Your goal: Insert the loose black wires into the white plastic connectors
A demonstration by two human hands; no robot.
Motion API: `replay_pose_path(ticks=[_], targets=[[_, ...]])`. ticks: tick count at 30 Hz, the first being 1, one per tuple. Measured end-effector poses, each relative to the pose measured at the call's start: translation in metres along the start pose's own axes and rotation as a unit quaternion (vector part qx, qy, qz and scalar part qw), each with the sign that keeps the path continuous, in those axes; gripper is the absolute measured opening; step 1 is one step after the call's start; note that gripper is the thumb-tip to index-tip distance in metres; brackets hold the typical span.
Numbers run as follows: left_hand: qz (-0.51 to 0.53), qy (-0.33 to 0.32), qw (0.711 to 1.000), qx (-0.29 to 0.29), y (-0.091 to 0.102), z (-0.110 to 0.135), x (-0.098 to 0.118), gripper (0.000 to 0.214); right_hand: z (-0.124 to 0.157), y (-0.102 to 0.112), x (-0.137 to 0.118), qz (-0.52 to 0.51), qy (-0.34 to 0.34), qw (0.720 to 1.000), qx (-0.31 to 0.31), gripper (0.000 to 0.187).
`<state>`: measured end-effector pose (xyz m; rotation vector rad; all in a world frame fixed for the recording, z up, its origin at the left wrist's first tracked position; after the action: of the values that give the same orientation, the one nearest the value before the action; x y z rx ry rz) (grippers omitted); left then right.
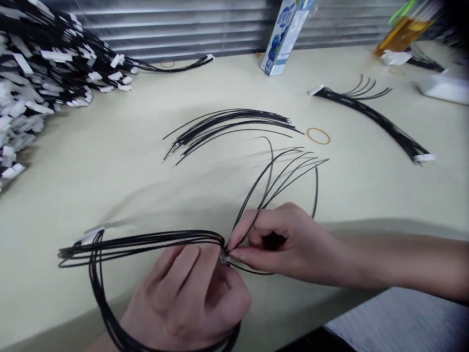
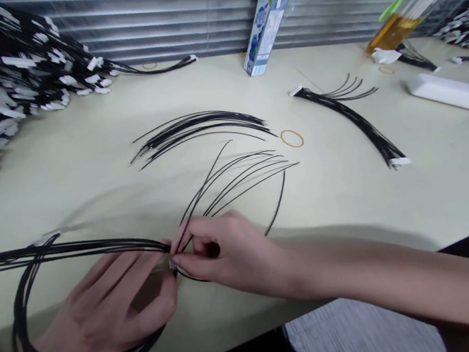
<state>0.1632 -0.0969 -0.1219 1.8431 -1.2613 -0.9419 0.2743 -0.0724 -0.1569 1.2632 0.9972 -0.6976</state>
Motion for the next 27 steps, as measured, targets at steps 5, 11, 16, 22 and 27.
replay_pose_path(ticks=[5,11,16,22,27], targets=[[0.007,0.007,1.0,0.016,0.0,0.0,-0.001,0.023,0.002,0.002,0.0,-0.019,0.013,1.0,0.007,0.011],[0.012,0.002,1.0,0.017,0.001,0.001,0.0,0.024,0.002,0.003,-0.009,0.021,0.064,0.998,0.009,0.009],[0.003,0.0,1.0,0.012,0.001,0.002,0.001,0.022,0.002,0.003,-0.016,0.067,0.11,0.992,0.009,0.009],[0.015,0.012,1.0,0.016,0.002,-0.001,0.0,0.02,0.004,0.0,-0.02,0.086,0.135,0.987,-0.001,0.005],[0.022,0.007,1.0,0.006,0.001,-0.002,0.0,0.022,0.007,-0.003,-0.025,0.077,0.182,0.98,-0.014,0.01]])
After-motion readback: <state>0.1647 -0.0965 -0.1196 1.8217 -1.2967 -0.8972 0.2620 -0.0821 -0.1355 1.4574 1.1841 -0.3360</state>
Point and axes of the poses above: each hand's wrist, its own z-axis away from the middle knuckle, its own y-axis out of the back of the hand, x = y × z, the point moved 8 cm from there along -z, towards the middle knuckle, and after that the axes turned 1 degree about -y, right-handed, at the moved point
